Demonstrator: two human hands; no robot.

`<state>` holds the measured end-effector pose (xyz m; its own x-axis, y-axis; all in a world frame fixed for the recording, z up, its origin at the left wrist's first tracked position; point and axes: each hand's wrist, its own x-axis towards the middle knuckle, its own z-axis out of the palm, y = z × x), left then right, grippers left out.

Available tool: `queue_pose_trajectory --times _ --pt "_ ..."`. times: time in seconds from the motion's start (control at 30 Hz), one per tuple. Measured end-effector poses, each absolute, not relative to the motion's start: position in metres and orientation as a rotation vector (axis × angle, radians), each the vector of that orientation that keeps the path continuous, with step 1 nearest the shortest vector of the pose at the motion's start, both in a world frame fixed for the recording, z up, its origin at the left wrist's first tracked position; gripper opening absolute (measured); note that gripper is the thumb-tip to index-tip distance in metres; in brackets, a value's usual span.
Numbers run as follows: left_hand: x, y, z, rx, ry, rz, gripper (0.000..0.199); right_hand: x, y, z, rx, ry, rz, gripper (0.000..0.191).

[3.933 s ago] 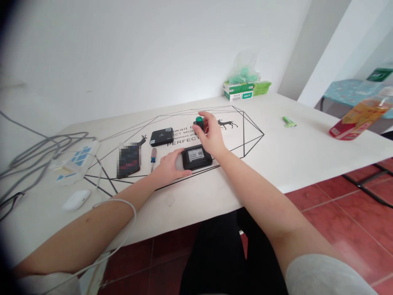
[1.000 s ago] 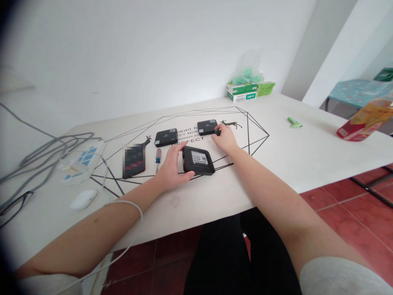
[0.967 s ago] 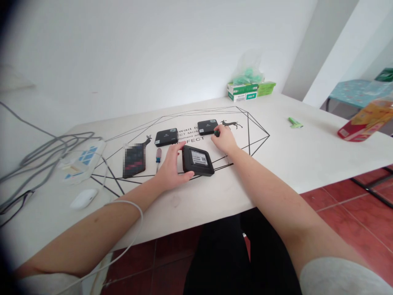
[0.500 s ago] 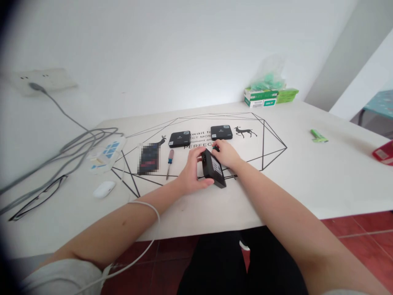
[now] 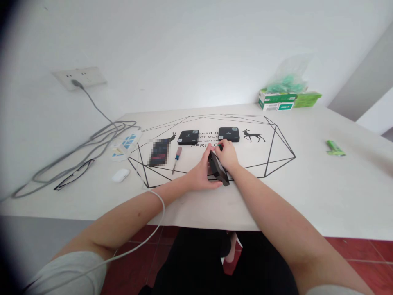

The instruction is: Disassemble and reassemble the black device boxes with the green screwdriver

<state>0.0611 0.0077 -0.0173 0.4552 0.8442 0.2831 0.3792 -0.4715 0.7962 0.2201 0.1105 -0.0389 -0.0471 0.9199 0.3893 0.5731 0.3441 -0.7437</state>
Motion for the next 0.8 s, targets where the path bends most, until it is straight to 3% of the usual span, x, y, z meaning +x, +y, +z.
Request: queue_pose_trajectory --times 0.13,0.43,0.8 --pt "0.065 0.014 -0.011 2.183 1.065 0.861 0.144 0.222 0.113 -0.039 -1.351 -1.746 0.496 0.011" --pt "0.05 0.026 0.006 2.387 1.323 0.615 0.113 0.233 0.111 -0.028 -1.376 -1.927 0.483 0.002" --pt "0.028 0.035 0.011 2.397 1.357 0.546 0.107 0.228 0.097 -0.017 -1.523 -2.164 0.43 0.011"
